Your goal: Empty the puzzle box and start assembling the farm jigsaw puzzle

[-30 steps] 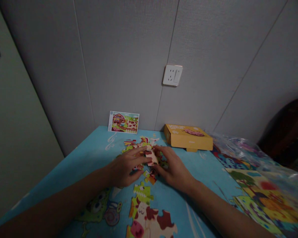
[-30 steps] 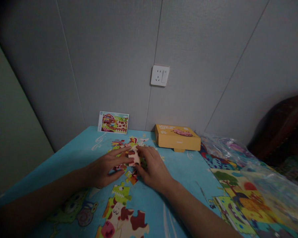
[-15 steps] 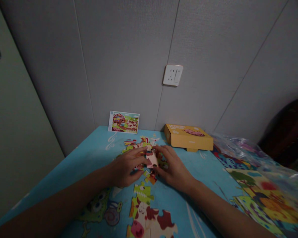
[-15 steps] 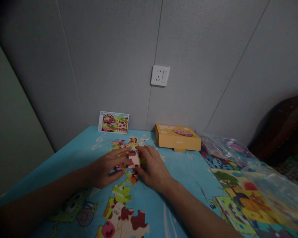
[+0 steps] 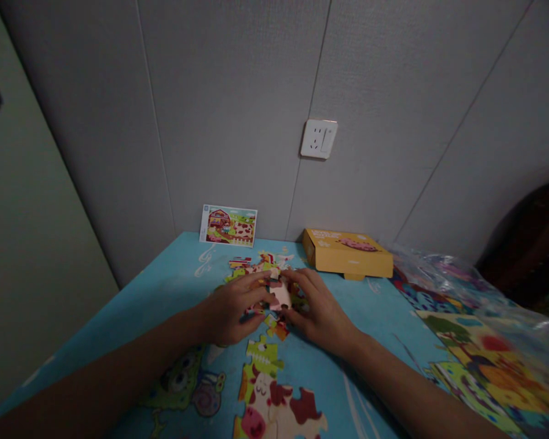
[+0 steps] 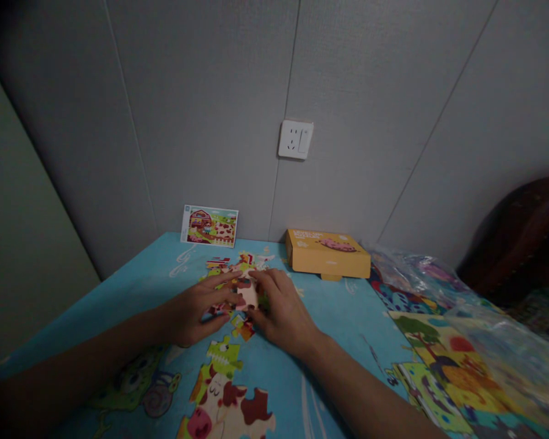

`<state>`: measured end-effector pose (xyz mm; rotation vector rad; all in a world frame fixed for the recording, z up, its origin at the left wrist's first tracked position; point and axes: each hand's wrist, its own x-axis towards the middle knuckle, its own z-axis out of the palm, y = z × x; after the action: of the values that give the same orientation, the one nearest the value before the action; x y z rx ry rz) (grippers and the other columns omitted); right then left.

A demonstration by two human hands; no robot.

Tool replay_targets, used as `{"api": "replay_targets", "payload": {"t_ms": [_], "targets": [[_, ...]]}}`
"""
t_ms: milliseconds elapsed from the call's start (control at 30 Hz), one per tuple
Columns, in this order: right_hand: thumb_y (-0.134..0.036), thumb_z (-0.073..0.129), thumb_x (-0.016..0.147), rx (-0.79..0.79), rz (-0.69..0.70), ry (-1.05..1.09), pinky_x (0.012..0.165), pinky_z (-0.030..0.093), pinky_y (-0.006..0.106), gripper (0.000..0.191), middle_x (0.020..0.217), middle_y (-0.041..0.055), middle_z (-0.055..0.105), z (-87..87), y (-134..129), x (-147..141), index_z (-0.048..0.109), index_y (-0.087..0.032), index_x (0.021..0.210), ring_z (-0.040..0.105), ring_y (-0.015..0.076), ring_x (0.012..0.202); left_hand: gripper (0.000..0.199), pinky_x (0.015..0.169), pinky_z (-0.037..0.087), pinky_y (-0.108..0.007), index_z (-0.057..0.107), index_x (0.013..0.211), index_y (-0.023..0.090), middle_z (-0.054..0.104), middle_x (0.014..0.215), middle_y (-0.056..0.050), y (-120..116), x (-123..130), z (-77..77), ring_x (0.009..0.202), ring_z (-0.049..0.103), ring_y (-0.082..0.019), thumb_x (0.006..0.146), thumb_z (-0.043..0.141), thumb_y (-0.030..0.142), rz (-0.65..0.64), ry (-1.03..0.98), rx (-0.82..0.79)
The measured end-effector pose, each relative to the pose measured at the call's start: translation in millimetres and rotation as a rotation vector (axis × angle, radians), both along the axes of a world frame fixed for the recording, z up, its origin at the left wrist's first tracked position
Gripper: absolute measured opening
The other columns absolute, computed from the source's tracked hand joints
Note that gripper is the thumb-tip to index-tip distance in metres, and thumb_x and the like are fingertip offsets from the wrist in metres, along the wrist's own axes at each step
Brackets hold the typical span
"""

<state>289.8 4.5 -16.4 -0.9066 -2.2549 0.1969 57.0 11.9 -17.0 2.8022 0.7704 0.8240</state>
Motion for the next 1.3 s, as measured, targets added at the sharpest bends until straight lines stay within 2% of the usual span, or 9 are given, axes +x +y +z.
{"api": "replay_targets", "payload": {"t_ms": [167, 433, 600, 667, 767, 867, 1300], "targets": [[-0.019, 0.064, 0.081, 0.0, 0.011, 0.008, 0.096, 0.044, 0.046, 0.059, 0.119, 0.0115, 0.05, -0.2, -0.4, -0.4, 0.039, -0.023, 0.134, 0.048, 0.0261, 0.112, 0.028, 0.108, 0.039, -0.041, 0.061, 0.109, 0.019, 0.049, 0.138, -0.013, 0.7, -0.1, -0.8, 0.137, 0.036, -0.026, 0.081, 0.057, 0.014, 0.013, -0.004, 0.001], [-0.023, 0.063, 0.083, -0.009, 0.041, -0.004, 0.097, 0.044, 0.045, 0.055, 0.121, 0.0114, 0.05, 1.7, -3.0, -2.2, 0.04, -0.023, 0.133, 0.048, 0.026, 0.114, 0.014, 0.106, 0.04, -0.04, 0.067, 0.097, 0.019, 0.058, 0.124, -0.012, 7.8, 0.8, -7.0, 0.131, 0.043, -0.025, 0.084, 0.063, 0.023, 0.028, -0.074, 0.038], [-0.022, 0.062, 0.083, -0.022, 0.044, -0.011, 0.098, 0.044, 0.044, 0.054, 0.12, 0.0116, 0.049, 1.6, -2.8, -2.4, 0.04, -0.021, 0.133, 0.048, 0.025, 0.114, 0.01, 0.104, 0.039, -0.044, 0.066, 0.089, 0.019, 0.066, 0.101, -0.007, 8.8, 2.5, -3.5, 0.118, 0.048, -0.025, 0.084, 0.064, 0.027, 0.003, -0.108, 0.11], [-0.023, 0.063, 0.083, -0.022, 0.043, -0.015, 0.099, 0.043, 0.044, 0.055, 0.121, 0.0119, 0.049, 0.5, -2.1, -2.3, 0.04, -0.021, 0.133, 0.047, 0.0254, 0.115, 0.009, 0.104, 0.037, -0.046, 0.067, 0.086, 0.019, 0.064, 0.106, -0.008, 8.4, 3.0, -1.5, 0.112, 0.05, -0.024, 0.083, 0.066, 0.028, 0.007, -0.117, 0.127], [-0.023, 0.065, 0.081, -0.022, 0.047, -0.024, 0.101, 0.042, 0.047, 0.057, 0.124, 0.0121, 0.048, -1.1, -1.9, -2.3, 0.04, -0.022, 0.133, 0.046, 0.0267, 0.119, 0.009, 0.104, 0.036, -0.045, 0.067, 0.086, 0.02, 0.062, 0.114, -0.008, 7.8, 3.5, 0.1, 0.113, 0.049, -0.024, 0.082, 0.066, 0.028, -0.014, -0.11, 0.115], [-0.022, 0.065, 0.08, -0.023, 0.054, -0.028, 0.101, 0.041, 0.048, 0.059, 0.125, 0.0117, 0.049, -1.6, -2.7, -2.5, 0.04, -0.023, 0.133, 0.046, 0.0272, 0.119, 0.007, 0.104, 0.038, -0.043, 0.066, 0.087, 0.02, 0.064, 0.111, -0.007, 7.2, 4.0, 0.6, 0.112, 0.049, -0.023, 0.084, 0.065, 0.025, -0.06, -0.098, 0.098], [-0.025, 0.064, 0.082, -0.007, 0.069, -0.023, 0.101, 0.042, 0.047, 0.057, 0.125, 0.0119, 0.049, -1.5, -2.7, -2.6, 0.04, -0.023, 0.133, 0.047, 0.027, 0.12, 0.007, 0.102, 0.039, -0.043, 0.068, 0.087, 0.02, 0.065, 0.107, -0.007, 6.9, 4.0, 1.7, 0.108, 0.051, -0.022, 0.084, 0.065, 0.025, -0.06, -0.109, 0.117]]}}
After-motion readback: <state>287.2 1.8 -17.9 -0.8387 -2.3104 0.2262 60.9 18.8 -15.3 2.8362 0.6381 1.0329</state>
